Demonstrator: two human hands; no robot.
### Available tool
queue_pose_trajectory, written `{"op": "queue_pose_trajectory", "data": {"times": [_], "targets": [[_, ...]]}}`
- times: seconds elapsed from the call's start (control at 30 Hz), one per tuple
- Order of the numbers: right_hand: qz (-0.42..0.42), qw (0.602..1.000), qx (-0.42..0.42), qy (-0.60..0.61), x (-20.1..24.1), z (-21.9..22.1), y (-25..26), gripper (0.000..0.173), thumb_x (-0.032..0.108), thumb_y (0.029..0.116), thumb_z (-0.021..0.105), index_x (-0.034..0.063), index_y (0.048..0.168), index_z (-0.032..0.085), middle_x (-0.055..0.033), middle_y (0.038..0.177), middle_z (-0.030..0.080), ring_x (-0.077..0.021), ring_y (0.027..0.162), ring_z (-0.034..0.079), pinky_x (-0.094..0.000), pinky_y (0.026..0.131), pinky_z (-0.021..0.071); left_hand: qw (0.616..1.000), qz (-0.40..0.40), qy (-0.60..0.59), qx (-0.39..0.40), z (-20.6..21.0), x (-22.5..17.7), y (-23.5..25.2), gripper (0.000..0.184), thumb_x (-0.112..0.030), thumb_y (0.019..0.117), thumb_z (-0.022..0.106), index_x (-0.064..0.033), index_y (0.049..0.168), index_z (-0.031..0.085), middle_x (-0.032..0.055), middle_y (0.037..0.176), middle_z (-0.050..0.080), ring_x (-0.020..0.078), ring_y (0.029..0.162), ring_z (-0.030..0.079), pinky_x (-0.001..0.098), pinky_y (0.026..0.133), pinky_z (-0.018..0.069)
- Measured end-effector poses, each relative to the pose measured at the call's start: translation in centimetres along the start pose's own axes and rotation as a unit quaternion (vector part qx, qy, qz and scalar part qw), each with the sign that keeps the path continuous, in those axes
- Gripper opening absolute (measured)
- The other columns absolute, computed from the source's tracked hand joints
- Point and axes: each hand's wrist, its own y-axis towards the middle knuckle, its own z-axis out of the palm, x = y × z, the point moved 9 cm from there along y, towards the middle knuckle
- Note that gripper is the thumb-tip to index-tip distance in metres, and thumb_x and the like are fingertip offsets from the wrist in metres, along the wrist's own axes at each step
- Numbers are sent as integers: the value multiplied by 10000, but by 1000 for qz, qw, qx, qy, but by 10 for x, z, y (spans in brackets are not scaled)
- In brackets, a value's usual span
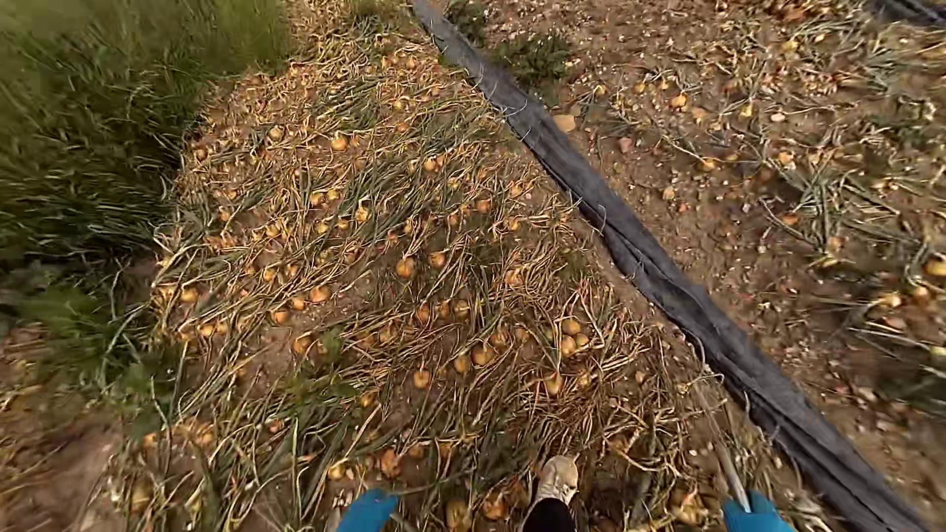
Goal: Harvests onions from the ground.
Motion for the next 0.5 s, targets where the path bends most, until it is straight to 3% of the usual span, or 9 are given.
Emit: {"op": "queue_pose_trajectory", "data": {"times": [0.17,0.27,0.33,0.43,0.5], "targets": [[-4,999,-19,29,115,143,145,446,316,1019,539,51,1375,583,-277,1245,674,-463,1201,629,-671,963,472,997,55,-20,-40,63,-106,202,632,-284,1003,638,-36,1545,428,227,1510,512,351,1415,489,529,1172,393],[-27,997,-45,48,138,233,186,474,304,1011,551,31,1398,556,-295,1273,656,-474,1220,617,-674,983,459,981,65,82,-163,54,-131,306,712,-205,934,681,-42,1566,396,243,1546,456,391,1421,467,568,1150,406],[-59,988,-112,89,138,284,215,530,302,993,610,-33,1400,552,-346,1389,550,-518,1332,500,-689,1059,387,967,55,91,-232,45,-135,363,755,-264,931,721,-11,1560,389,272,1550,435,422,1421,455,601,1140,398],[-80,963,-229,115,122,351,240,544,289,972,601,-72,1376,551,-339,1495,453,-524,1430,384,-666,1115,343,951,27,1,-307,38,-127,410,529,-298,988,669,19,1401,572,287,1419,550,431,1345,524,612,1094,434],[-90,945,-284,138,124,361,247,532,257,953,584,-90,1355,546,-343,1495,448,-532,1445,358,-665,1136,313,933,65,-71,-346,33,-134,417,384,-257,1052,574,41,1284,646,286,1292,630,420,1256,586,604,1054,454]]}}
